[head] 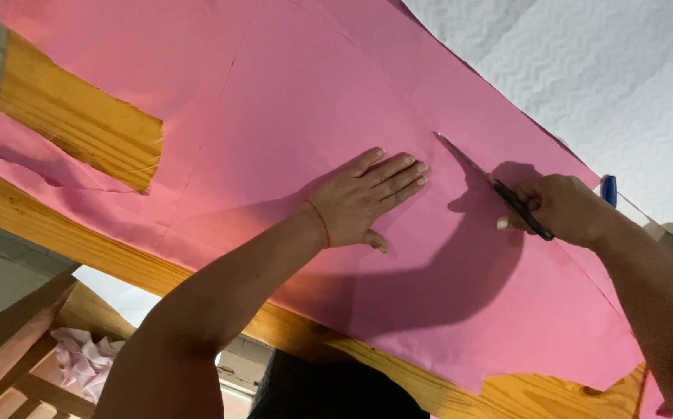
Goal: The person uses scissors to cut a large piece of pink fabric laid on a wooden table, following a marked outline. The person holds the fabric steady with one hand while cutting with the other, separating a shaped piece from the main cloth.
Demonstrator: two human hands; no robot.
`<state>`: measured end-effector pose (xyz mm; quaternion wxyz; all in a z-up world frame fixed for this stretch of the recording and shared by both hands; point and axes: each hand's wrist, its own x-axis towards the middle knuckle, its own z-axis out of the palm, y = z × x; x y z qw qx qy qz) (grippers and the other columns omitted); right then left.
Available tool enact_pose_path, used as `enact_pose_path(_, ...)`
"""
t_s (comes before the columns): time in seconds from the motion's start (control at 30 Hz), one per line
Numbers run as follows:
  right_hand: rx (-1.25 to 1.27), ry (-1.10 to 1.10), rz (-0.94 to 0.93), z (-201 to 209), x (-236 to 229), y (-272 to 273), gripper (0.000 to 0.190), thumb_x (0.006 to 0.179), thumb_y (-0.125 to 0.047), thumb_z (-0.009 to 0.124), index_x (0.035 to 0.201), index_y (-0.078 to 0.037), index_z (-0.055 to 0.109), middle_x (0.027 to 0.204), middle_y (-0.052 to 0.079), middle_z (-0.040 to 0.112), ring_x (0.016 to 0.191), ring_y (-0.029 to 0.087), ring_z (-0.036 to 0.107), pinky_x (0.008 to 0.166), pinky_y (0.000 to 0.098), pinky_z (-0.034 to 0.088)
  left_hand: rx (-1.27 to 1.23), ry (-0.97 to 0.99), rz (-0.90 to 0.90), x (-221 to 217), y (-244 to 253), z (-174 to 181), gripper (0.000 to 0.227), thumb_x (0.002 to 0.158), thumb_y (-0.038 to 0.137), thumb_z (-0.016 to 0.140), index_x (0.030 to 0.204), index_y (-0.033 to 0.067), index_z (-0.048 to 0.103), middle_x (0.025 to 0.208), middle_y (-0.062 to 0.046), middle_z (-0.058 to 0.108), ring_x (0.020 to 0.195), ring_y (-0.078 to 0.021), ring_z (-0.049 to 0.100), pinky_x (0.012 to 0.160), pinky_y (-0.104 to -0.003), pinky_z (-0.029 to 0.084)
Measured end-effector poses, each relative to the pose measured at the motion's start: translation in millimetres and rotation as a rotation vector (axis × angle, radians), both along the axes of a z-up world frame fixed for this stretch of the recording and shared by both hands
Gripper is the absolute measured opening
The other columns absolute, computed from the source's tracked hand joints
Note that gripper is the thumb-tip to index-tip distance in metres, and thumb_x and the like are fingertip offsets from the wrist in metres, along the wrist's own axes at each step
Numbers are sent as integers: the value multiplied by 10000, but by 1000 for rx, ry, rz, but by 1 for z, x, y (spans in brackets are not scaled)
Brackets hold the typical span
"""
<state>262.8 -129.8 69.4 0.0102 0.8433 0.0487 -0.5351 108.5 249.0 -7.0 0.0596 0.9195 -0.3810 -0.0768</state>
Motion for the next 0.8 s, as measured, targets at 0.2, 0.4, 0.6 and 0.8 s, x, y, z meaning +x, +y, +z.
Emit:
enact_pose_path(0.2,16,12,29,2,6,11,546,897,-654,968,802,-123,879,733,98,861,808,292,778,795,436,529,49,-20,-2,0,-1,-1,1499,932,1155,467,1972,165,35,2060,-56,49,1892,-301,11,1526,-588,-23)
enact_pose_path(0.4,132,-40,2,-20,6,-9,670,854,-629,1032,754,-94,641,654,59,551,680,247,509,688,430,388,31,28,3,2,-1,2,1498,929,1117,519,1963,153,26,2058,-44,44,1892,-285,24,1527,-580,9)
enact_pose_path(0.6,135,-21,-21,-16,7,-1,644,841,-535,1050,761,-89,593,678,66,569,714,267,516,704,427,378,1,26,7,2,1,1,1495,933,1115,544,1966,152,55,2056,-54,75,1891,-295,50,1532,-584,30)
enact_pose_path(0.8,161,-5,-5,-14,14,12,750,857,-557,1057,726,-107,473,692,46,498,702,245,484,703,411,348,42,21,15,1,-2,1,1508,904,1136,535,1966,183,49,2055,-30,73,1889,-278,66,1521,-585,44)
